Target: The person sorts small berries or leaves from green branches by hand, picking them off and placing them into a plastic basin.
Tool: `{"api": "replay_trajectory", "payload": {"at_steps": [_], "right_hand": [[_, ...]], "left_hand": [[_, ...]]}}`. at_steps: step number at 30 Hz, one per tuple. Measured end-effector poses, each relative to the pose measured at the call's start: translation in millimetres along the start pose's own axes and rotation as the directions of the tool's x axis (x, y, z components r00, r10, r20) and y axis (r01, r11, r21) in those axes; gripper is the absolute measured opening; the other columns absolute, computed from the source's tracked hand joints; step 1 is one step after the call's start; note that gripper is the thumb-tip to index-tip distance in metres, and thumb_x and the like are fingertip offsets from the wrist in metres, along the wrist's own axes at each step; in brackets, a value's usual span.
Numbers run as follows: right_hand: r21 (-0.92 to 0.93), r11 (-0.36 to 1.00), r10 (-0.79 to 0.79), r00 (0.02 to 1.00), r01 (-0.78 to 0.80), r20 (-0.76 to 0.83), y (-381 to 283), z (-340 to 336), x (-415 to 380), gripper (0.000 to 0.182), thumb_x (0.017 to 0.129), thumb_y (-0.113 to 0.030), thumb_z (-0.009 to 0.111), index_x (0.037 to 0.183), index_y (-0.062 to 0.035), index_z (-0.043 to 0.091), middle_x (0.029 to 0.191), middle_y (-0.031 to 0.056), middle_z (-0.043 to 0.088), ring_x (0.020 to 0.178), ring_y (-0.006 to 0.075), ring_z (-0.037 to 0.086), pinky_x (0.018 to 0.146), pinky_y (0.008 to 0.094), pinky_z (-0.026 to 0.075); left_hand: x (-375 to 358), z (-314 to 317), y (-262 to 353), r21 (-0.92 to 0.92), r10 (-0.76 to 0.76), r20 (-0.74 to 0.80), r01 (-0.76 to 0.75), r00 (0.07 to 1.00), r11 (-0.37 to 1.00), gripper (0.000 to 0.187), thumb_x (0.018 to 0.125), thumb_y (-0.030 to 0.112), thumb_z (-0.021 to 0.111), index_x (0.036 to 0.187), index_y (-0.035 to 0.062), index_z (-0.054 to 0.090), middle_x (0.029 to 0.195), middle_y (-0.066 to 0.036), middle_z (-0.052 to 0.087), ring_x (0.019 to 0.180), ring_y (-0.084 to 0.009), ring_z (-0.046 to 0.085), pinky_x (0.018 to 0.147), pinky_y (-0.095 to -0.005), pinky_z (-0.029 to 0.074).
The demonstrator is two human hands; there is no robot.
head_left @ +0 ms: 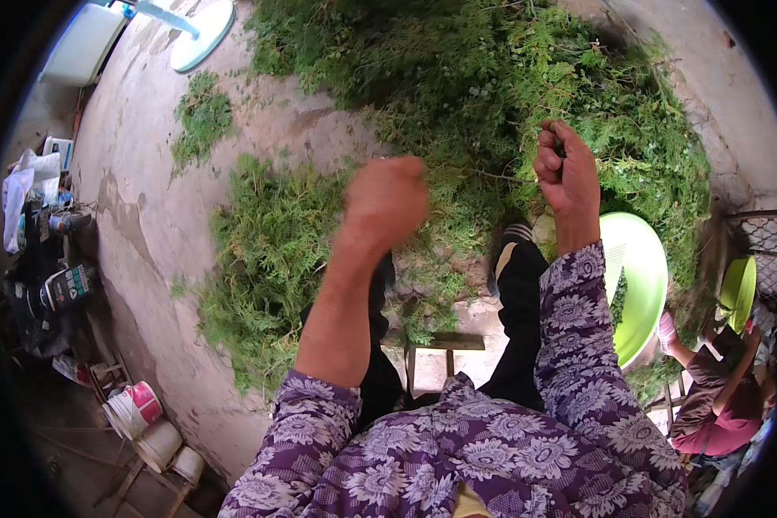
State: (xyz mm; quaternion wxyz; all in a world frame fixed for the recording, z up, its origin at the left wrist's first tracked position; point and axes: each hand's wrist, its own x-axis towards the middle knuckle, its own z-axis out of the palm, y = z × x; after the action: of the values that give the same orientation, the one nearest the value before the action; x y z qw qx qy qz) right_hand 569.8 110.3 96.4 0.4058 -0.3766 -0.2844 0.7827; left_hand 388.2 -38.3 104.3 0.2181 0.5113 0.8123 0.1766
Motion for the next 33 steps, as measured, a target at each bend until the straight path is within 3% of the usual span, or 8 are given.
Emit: {"api": "replay_trajectory", "payload": {"at_steps": [2,5,9,15,20,28,31,33], "right_hand": [[-0.002,1.0,0.002,0.999,-0.002,0.047,4,7,-3,0.013,0.083,-0.013,0.051,0.089,-0.0018,0.051,0.073,0.0044,0.051,0.051,0.0067,0.041,0.042,0.0178,0.03],[0.01,1.0,0.0,0.997,-0.001,0.083,7,11,-5,0.012,0.082,-0.013,0.052,0.089,-0.0024,0.05,0.075,0.0067,0.051,0.055,0.0088,0.044,0.043,0.0192,0.032],[0.136,0.985,0.082,0.985,-0.103,0.151,11,6,3,0.009,0.083,-0.012,0.052,0.085,-0.0036,0.049,0.076,0.0076,0.051,0.055,0.0095,0.044,0.042,0.0197,0.031],[0.014,0.994,0.104,0.985,-0.107,0.139,25,11,8,0.008,0.083,-0.011,0.053,0.083,-0.0038,0.049,0.075,0.0074,0.051,0.054,0.0091,0.042,0.041,0.0195,0.029],[0.069,0.985,0.157,0.988,-0.155,-0.014,22,-18,14,0.01,0.084,-0.013,0.053,0.08,-0.0045,0.049,0.072,0.0056,0.049,0.052,0.0084,0.04,0.04,0.0198,0.027],[-0.178,0.968,0.053,0.84,-0.175,-0.541,-16,-246,5,0.014,0.083,-0.017,0.054,0.088,-0.005,0.051,0.075,0.0072,0.053,0.054,0.0145,0.047,0.042,0.0227,0.035],[-0.509,-0.03,-0.114,0.509,-0.86,-0.854,-22,-291,-50,0.028,0.081,-0.024,0.056,0.103,-0.0068,0.052,0.09,0.0122,0.057,0.079,0.0253,0.058,0.06,0.0322,0.047],[-0.464,-0.032,-0.207,0.46,-0.885,-0.864,-21,-297,-76,0.041,0.078,-0.027,0.059,0.109,-0.0043,0.047,0.107,0.0149,0.049,0.081,0.0325,0.054,0.059,0.0425,0.047]], "left_hand": [[6,-12,-40,0.45,-0.074,-0.127,0.124,0.989,0.884,0.014,0.07,0.019,0.053,0.077,0.0111,0.062,0.066,-0.009,0.06,0.061,-0.0263,0.061,0.053,-0.0379,0.046],[-1,-44,-73,0.336,-0.405,-0.439,0.565,0.802,0.754,0.018,0.074,0.023,0.053,0.084,0.0122,0.063,0.089,-0.009,0.061,0.082,-0.0293,0.058,0.07,-0.0457,0.041],[-9,-45,-105,0.279,-0.263,-0.782,0.694,0.566,0.664,0.026,0.076,0.026,0.053,0.094,0.0112,0.064,0.106,-0.01,0.056,0.105,-0.0289,0.046,0.084,-0.0468,0.032],[-17,-59,-126,0.095,-0.28,-0.859,0.671,0.429,0.735,0.023,0.072,0.028,0.058,0.082,0.0107,0.067,0.096,-0.005,0.061,0.094,-0.029,0.048,0.08,-0.0462,0.032],[-10,-61,-118,-0.109,-0.38,-0.786,0.496,0.488,0.862,0.024,0.071,0.031,0.06,0.069,0.0082,0.066,0.067,-0.007,0.061,0.069,-0.0278,0.054,0.064,-0.0428,0.04],[-10,-65,-112,-0.316,-0.403,-0.763,0.251,0.506,0.915,0.025,0.07,0.031,0.061,0.069,0.0059,0.065,0.065,-0.013,0.061,0.062,-0.0279,0.06,0.059,-0.0403,0.047],[-9,-70,-87,-0.343,-0.405,-0.752,0.217,0.52,0.914,0.02,0.069,0.019,0.062,0.068,-0.0017,0.061,0.07,-0.019,0.06,0.069,-0.0342,0.058,0.065,-0.039,0.046],[-6,-63,-74,-0.319,-0.339,-0.768,0.134,0.543,0.938,0.019,0.068,0.017,0.06,0.065,-0.0015,0.058,0.068,-0.019,0.058,0.067,-0.0351,0.056,0.064,-0.0406,0.045]]}}
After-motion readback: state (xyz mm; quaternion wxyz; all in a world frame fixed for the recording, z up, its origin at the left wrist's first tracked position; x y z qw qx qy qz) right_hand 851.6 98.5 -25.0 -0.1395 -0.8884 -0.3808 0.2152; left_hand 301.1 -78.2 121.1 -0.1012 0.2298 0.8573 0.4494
